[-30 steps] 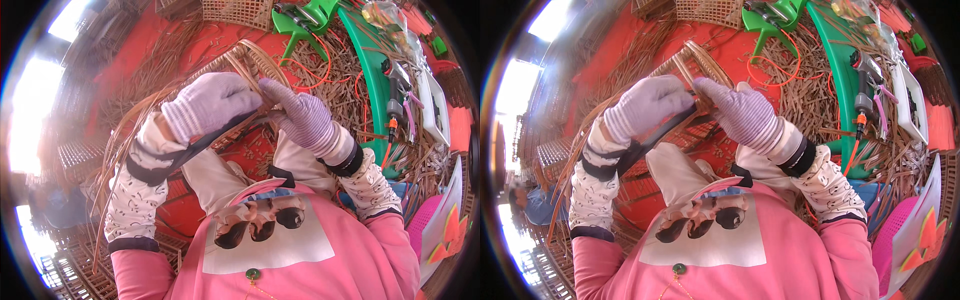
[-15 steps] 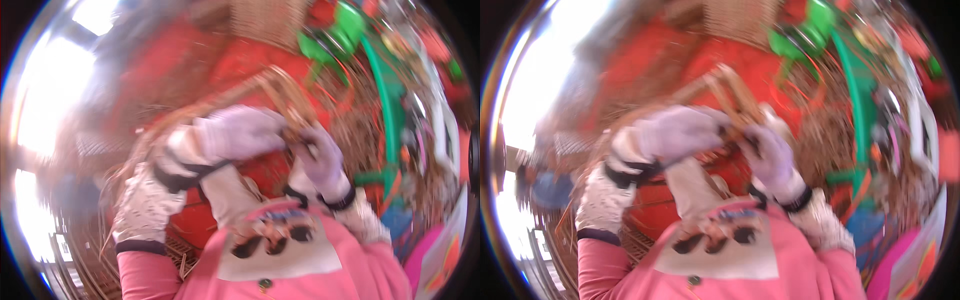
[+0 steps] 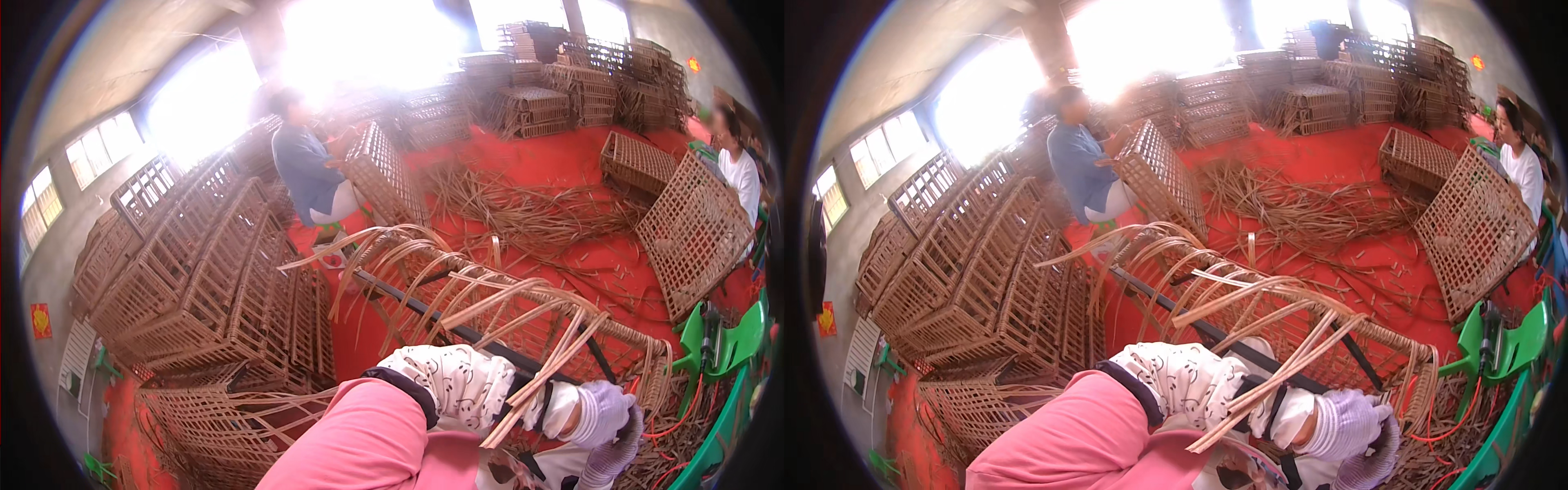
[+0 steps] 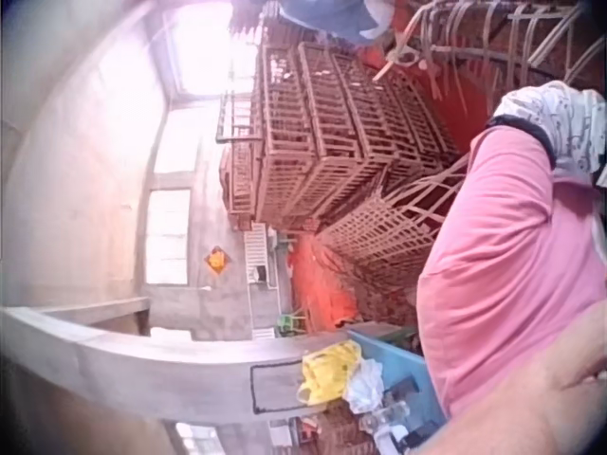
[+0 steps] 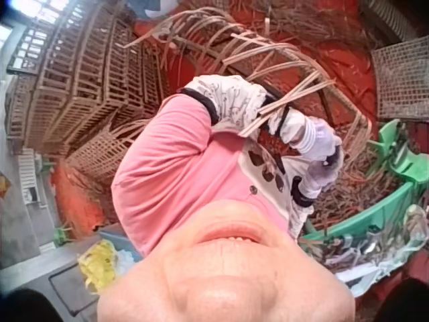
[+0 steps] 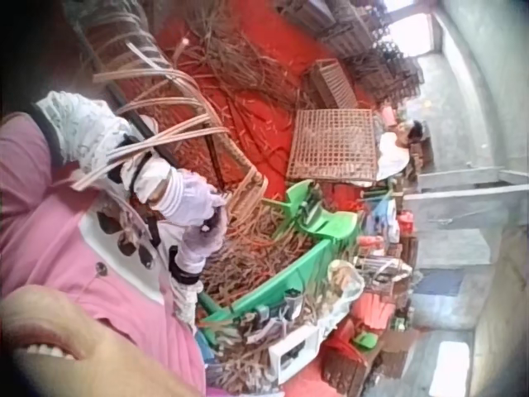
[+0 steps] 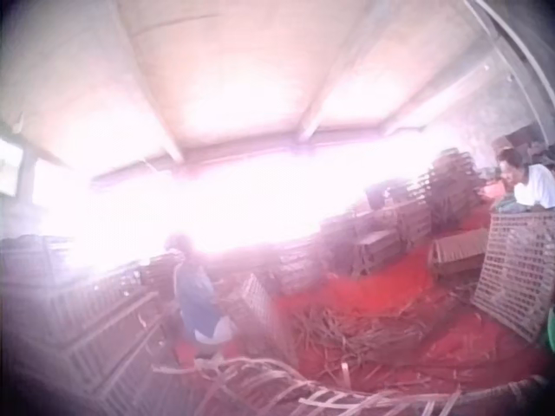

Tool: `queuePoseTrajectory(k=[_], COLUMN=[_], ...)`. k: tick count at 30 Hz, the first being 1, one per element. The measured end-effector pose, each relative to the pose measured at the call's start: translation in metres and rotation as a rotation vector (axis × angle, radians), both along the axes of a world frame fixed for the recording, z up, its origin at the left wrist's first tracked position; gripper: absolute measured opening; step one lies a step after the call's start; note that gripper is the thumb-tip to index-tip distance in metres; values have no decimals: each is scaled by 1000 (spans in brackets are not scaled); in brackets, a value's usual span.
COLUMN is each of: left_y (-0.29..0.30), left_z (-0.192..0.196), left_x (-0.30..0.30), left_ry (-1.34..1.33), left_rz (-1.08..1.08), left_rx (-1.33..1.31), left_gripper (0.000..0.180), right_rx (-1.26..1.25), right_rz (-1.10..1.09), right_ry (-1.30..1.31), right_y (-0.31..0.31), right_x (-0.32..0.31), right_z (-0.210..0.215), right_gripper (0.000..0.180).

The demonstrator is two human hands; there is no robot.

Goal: The worker is weaving bamboo strips into a wooden furniture frame and securing them using a pneumatic staple gun and pliers.

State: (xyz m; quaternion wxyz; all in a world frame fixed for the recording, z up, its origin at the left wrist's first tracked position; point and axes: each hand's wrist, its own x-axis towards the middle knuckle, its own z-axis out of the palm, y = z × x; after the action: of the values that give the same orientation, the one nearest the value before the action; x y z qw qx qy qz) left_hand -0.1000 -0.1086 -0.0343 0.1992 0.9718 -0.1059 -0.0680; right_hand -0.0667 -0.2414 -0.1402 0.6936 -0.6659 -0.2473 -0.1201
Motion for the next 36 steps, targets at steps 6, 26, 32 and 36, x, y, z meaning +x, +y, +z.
queuePoseTrajectory(k=[6,26,32,36], left_y=[4,38,43,44], left_z=[-10,-17,-26,-16], left_x=[-13,13,20,26], left_ry=[-158,-260,-361,83], left_rz=[68,-92,-35,142], left_rx=[-275,-403,-402,-834], left_gripper=[25,29,18,24], right_rx=[-121,-364,-428,-288], right_rz=[325,-63,-30,-147], right_ry=[-48,-679,-474,-210], right_y=[1,-1,-11,-15], right_x=[-1,-15,-24,-26], right_z=[9,47,41,22], right_gripper=[42,28,40,37])
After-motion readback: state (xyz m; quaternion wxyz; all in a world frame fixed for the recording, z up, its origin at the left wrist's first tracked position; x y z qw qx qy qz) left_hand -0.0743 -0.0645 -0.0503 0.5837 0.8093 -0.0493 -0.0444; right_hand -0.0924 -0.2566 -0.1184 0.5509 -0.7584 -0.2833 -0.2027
